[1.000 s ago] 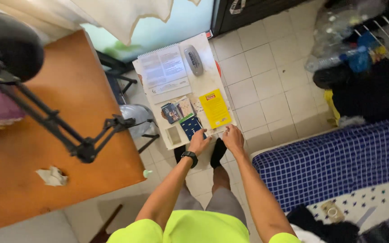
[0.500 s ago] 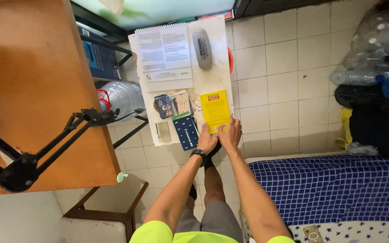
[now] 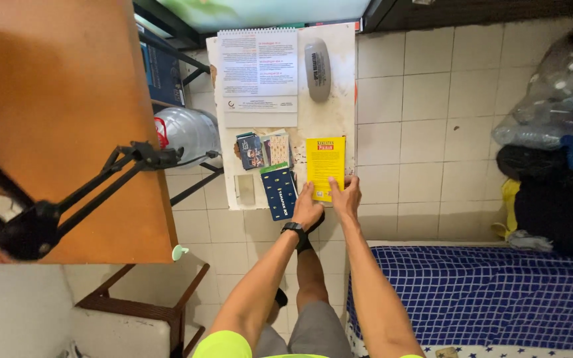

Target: Cleaning several books, a notebook, and a remote control with a cloth and then organizing them into a pile on a desk.

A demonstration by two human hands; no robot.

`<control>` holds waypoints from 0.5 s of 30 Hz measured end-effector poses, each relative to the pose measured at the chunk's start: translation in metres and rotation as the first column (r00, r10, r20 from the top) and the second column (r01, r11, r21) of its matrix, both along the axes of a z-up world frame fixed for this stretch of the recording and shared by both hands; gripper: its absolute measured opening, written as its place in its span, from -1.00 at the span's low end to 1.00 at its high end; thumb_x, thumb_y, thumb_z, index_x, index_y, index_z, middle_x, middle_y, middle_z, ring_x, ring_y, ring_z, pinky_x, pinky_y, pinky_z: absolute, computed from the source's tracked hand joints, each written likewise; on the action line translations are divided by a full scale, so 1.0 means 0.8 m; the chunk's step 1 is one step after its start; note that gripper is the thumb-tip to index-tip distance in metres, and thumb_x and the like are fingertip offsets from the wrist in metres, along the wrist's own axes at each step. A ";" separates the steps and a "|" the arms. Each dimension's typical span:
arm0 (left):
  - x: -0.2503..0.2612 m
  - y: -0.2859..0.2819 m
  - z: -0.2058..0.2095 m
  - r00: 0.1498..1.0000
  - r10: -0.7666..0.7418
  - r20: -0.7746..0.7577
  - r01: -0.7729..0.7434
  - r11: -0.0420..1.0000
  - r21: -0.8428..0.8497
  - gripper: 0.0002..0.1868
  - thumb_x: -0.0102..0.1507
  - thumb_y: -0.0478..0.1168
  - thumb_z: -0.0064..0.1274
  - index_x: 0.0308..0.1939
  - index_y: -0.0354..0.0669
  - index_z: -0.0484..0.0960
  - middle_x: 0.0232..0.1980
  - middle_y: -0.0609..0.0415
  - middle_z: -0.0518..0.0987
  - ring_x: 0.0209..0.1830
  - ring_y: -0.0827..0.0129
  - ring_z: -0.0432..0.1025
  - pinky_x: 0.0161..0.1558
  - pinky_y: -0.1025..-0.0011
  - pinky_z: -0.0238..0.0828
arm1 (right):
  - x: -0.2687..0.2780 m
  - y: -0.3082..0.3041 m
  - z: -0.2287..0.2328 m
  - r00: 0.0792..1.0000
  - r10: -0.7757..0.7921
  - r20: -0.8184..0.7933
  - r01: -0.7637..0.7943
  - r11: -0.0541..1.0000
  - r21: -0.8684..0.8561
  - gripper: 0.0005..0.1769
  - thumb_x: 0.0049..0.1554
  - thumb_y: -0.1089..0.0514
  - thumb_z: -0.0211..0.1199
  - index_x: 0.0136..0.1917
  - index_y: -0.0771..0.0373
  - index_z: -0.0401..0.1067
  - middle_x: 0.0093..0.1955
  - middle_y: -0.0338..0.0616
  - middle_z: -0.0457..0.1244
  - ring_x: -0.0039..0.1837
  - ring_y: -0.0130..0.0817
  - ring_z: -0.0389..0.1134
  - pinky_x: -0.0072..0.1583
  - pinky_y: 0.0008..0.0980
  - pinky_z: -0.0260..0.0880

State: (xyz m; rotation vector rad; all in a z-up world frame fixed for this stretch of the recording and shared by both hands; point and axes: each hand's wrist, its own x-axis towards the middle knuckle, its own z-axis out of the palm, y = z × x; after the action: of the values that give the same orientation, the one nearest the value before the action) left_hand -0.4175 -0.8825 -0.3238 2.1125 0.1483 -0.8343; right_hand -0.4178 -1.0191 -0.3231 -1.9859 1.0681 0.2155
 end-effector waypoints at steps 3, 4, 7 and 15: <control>-0.006 0.013 -0.012 0.999 0.019 0.039 -0.015 0.994 -0.104 -0.25 0.22 -0.27 0.03 0.47 -0.43 0.21 0.54 -0.38 0.19 0.56 -0.09 0.09 0.51 0.23 0.00 | -0.004 0.009 0.020 0.981 -0.076 0.179 0.035 0.975 0.221 -0.59 0.17 0.01 0.37 -0.01 0.29 0.22 -0.17 -0.09 0.29 -0.14 -0.32 0.34 -0.09 -0.26 0.43; -0.006 0.015 0.000 0.998 0.030 0.048 -0.025 0.994 -0.109 -0.25 0.22 -0.27 0.03 0.47 -0.43 0.21 0.54 -0.38 0.19 0.56 -0.09 0.09 0.51 0.23 0.00 | -0.006 0.013 0.038 0.980 -0.064 0.188 0.022 0.976 0.217 -0.59 0.17 0.01 0.37 -0.01 0.29 0.22 -0.17 -0.09 0.29 -0.14 -0.32 0.34 -0.09 -0.26 0.43; -0.004 0.029 0.067 0.991 0.049 0.126 -0.029 0.987 -0.160 -0.35 0.34 -0.16 -0.01 0.46 -0.39 0.27 0.49 -0.32 0.32 0.48 -0.07 0.23 0.45 0.21 0.12 | -0.016 0.029 0.099 0.931 -0.101 0.351 0.022 0.975 0.220 -0.64 0.18 0.08 0.36 -0.03 0.28 0.21 -0.20 -0.15 0.27 -0.17 -0.41 0.31 -0.14 -0.36 0.41; -0.036 0.133 0.218 0.962 0.265 -0.062 -0.264 0.853 -0.450 -0.31 0.30 0.00 0.13 0.41 -0.31 0.37 0.25 -0.16 0.57 0.21 0.21 0.49 0.21 0.29 0.42 | -0.087 0.087 0.292 0.845 -0.132 0.519 -0.033 0.955 0.296 -0.71 0.21 0.18 0.34 -0.05 0.25 0.22 -0.20 -0.32 0.15 -0.18 -0.60 0.16 -0.16 -0.52 0.25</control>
State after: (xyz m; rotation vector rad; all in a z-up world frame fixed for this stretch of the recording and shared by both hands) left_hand -0.4464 -0.7758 -0.1494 1.6047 0.2150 -0.6266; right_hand -0.4876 -0.9495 -0.0893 -1.6034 0.6738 -0.1969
